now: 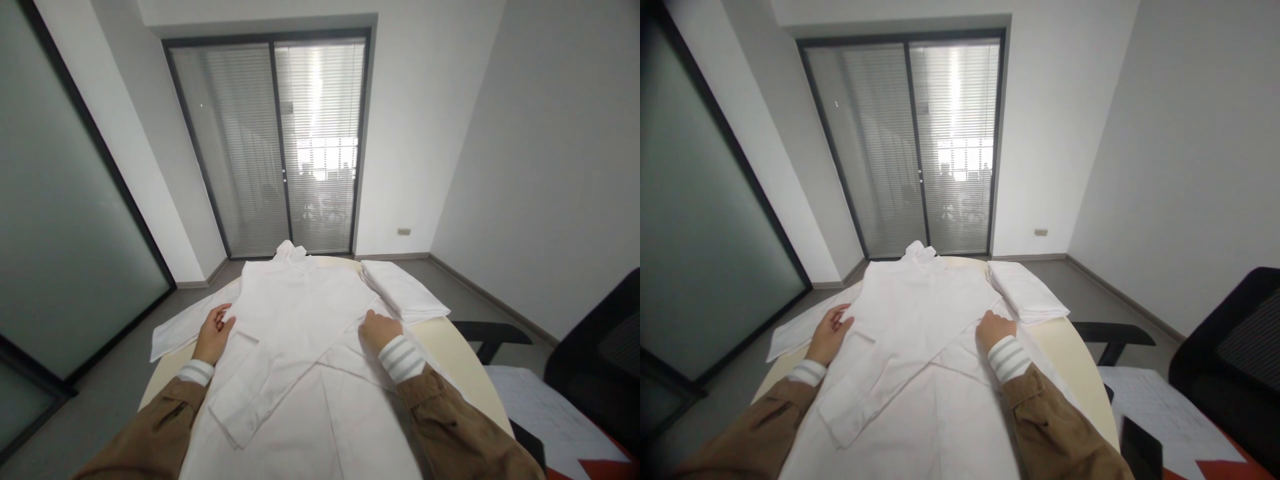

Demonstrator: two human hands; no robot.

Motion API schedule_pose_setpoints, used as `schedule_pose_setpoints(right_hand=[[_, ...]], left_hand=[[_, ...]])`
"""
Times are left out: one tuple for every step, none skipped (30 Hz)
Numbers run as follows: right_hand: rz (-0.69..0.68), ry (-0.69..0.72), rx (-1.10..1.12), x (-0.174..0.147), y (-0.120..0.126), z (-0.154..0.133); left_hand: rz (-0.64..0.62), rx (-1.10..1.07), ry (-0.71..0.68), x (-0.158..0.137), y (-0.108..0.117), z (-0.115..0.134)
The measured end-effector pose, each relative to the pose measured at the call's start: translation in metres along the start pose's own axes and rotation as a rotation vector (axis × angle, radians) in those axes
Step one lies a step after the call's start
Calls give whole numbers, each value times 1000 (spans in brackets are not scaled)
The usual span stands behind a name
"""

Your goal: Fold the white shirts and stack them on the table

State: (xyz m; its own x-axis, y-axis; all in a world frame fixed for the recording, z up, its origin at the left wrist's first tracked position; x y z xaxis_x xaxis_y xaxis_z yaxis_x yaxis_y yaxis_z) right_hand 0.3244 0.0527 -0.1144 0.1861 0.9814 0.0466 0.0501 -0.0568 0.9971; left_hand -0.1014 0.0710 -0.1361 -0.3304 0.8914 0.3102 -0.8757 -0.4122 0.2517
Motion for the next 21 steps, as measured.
schedule_pose_setpoints(right_hand=[[13, -18, -4, 0, 1, 0], [23, -27, -10, 1, 2, 0], [27, -26, -19, 1, 2, 0], [26, -20, -27, 1, 1, -1], [21, -12, -33, 1, 0, -2], [15, -4, -35, 1, -1, -2], [8, 1, -38, 1, -2, -2], [1, 3, -40, 1, -3, -2], [-8, 4, -43, 1, -4, -2], [-15, 5, -48, 1, -5, -2], [-20, 5, -52, 2, -6, -2], [-21, 4, -55, 2, -6, -2], [-15, 4, -55, 3, -7, -2], [-3, 5, -52, 3, -7, -2], [12, 6, -47, 4, -7, -2], [26, 9, -41, 4, -8, -3], [38, 14, -35, 5, -9, -4], [43, 19, -31, 6, -9, -5], [44, 21, -30, 7, -10, -5], [38, 19, -32, 8, -11, -5], [33, 9, -35, 8, -11, -5]], left_hand=[[-2, 5, -20, 0, 0, 0], [-9, 18, -29, 0, 0, 0], [-17, 40, -28, 0, 1, -1], [-26, 70, -20, 0, 1, -3], [-34, 102, -11, -1, 1, -5], [-34, 129, -8, -1, 2, -6], [-24, 145, -15, 0, 3, -6], [-5, 148, -30, 1, 4, -5], [15, 137, -46, 2, 5, -4], [33, 118, -59, 4, 5, -2], [44, 101, -65, 7, 5, 0], [49, 92, -59, 11, 3, 2], [47, 97, -39, 15, 1, 3], [48, 112, -10, 21, -1, 4], [54, 135, 20, 27, -2, 4], [67, 164, 52, 33, -4, 3], [86, 187, 73, 38, -4, 2], [104, 205, 87, 44, -5, 1], [123, 217, 94, 48, -6, -1], [142, 225, 94, 51, -6, -4], [159, 232, 95, 53, -6, -7]])
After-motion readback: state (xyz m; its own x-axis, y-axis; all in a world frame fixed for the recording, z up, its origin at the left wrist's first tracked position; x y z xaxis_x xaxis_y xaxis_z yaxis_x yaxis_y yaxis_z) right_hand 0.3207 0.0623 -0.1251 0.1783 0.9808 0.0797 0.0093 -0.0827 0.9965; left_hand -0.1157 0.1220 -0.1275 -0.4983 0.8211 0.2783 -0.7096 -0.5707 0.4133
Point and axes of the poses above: each hand's wrist, its own x-axis towards the middle knuckle, its own y-axis out of the back of the hand, z = x × y, the point moved 6 cm from there along x, towards the middle knuckle, and after that the axes turned 5 degrees about z, right-handed, at the moved point
